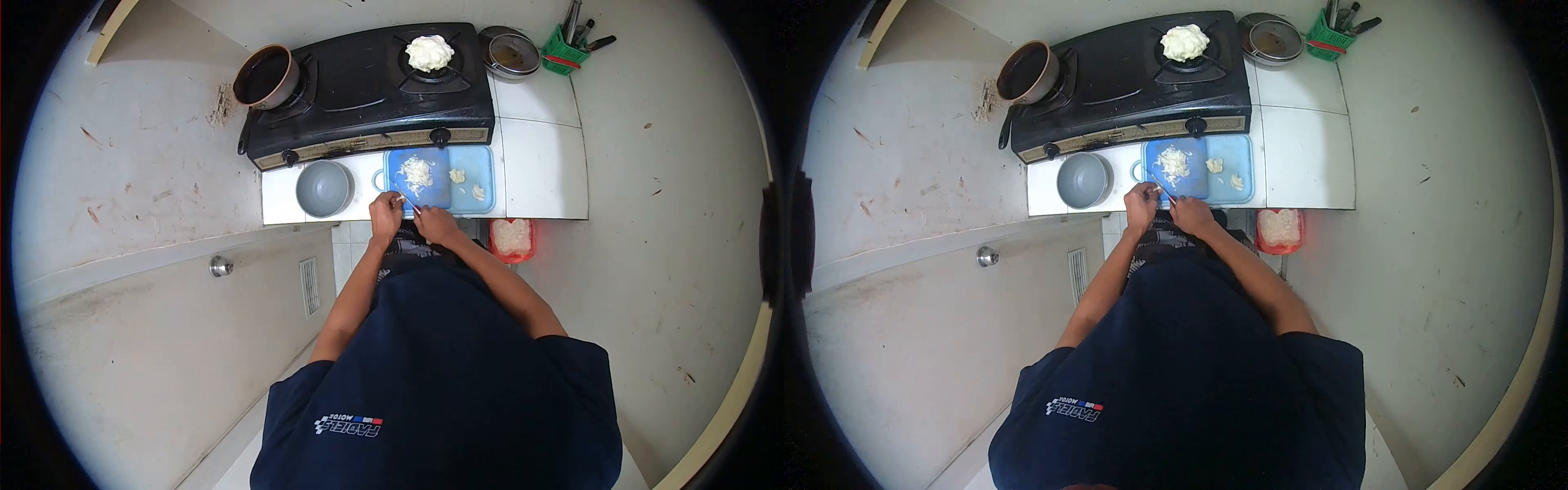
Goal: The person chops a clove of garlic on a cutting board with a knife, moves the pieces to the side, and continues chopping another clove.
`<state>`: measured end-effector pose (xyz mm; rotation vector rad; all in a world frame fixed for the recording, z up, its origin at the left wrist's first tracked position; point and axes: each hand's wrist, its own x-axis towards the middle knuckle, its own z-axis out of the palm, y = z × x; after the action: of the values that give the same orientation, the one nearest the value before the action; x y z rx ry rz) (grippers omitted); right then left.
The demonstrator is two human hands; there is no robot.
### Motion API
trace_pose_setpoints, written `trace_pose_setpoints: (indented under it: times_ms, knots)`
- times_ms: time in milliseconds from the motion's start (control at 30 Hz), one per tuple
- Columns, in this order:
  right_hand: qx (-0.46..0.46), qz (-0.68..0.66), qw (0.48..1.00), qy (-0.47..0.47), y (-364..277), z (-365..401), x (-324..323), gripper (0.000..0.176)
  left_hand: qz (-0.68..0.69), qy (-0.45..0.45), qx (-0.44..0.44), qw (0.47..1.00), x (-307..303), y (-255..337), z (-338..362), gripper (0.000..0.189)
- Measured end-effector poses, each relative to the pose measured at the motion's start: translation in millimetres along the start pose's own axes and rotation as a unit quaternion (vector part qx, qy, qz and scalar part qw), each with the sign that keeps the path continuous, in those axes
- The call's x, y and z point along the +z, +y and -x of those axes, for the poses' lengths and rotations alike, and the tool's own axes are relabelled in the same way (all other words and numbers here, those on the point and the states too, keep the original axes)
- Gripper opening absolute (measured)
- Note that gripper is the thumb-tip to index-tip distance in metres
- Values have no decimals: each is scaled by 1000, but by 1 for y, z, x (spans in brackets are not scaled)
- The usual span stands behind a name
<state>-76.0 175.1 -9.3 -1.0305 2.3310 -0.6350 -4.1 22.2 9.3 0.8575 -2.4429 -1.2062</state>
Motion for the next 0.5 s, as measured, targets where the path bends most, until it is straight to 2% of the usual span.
trace_pose_setpoints:
  times_ms: [200, 267, 400, 500]
  knots:
    - [23, 3, 1000, 5, 15, 9, -5, 41, -1, 15, 8, 1000, 3, -4, 0, 14]
    - [-8, -15, 1000, 11, 13, 7, -2, 41, 2, 14, 8, 1000, 3, -3, 0, 14]
    - [-8, -16, 1000, -15, 3, 8, -10, 43, 0, 17, 24, 1000, 3, -7, 0, 15]
    - [-27, -30, 999, 14, 4, 7, -9, 40, -8, 0, 2, 1000, 3, -8, -2, 15]
